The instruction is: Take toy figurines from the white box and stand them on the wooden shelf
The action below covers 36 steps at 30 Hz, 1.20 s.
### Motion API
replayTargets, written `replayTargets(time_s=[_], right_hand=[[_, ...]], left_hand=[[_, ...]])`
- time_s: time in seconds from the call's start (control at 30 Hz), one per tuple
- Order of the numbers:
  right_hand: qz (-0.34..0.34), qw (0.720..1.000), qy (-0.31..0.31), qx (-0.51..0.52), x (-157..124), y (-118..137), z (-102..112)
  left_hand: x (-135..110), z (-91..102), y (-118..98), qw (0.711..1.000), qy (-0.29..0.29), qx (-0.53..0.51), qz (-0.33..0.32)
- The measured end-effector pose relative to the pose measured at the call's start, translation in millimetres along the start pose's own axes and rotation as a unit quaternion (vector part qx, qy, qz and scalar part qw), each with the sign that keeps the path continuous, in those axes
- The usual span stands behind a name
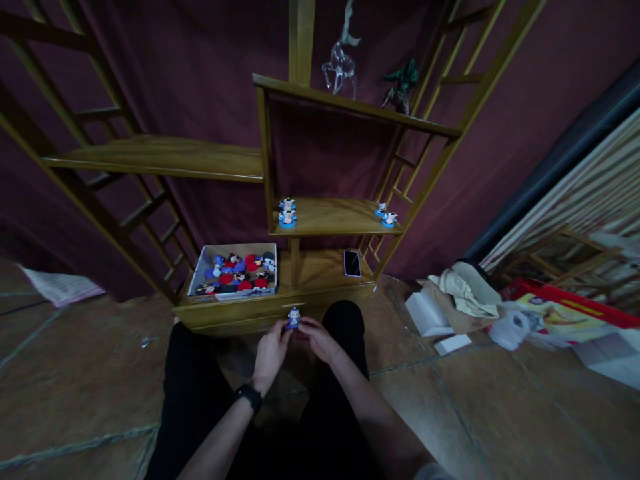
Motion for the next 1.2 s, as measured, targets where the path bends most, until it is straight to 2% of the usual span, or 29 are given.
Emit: replayTargets(time_s=[0.23,0.43,0.57,0.7,0.8,0.9,1.07,1.2], right_hand=[[0.012,0.999,0.022,0.043,6.5,6.1,-0.5],[0.005,0.998,0.057,0.024,17.5,25.0,-9.3],[0.028,0.998,0.060,-0.015,26.1,45.9,-8.3],[0.033,0.998,0.049,-0.032,31.7,55.5,0.8],[0.022,0.998,0.045,-0.039,33.1,51.6,7.1],[0.021,0.998,0.035,-0.051,34.1,45.0,11.5],[0.040,0.996,0.033,-0.072,36.5,40.1,11.7],[0.036,0.996,0.023,-0.077,37.6,38.1,14.6]], left_hand=[[5.2,-1.2,-10.0,0.979,0.043,0.200,-0.011],[11.7,2.4,-22.1,0.956,0.060,0.279,-0.068],[20.8,4.7,-27.3,0.962,0.055,0.259,-0.074],[35.1,6.7,-20.2,0.992,0.006,0.117,-0.038],[42.4,-2.9,-19.3,0.997,0.017,0.058,-0.050],[43.9,-12.2,-18.4,0.994,0.049,0.086,-0.053],[40.8,-14.1,-7.4,0.976,0.081,0.200,0.008],[39.6,-13.5,-11.6,0.963,0.091,0.253,-0.003]])
Point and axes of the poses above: each hand's wrist, its own x-axis towards the middle knuckle, its own z-axis out of the back of the hand, y = z × x, the point moved 9 cm from there along x, towards the middle knuckle, and after that the axes turned 6 degrees about y, right-handed, at the moved point
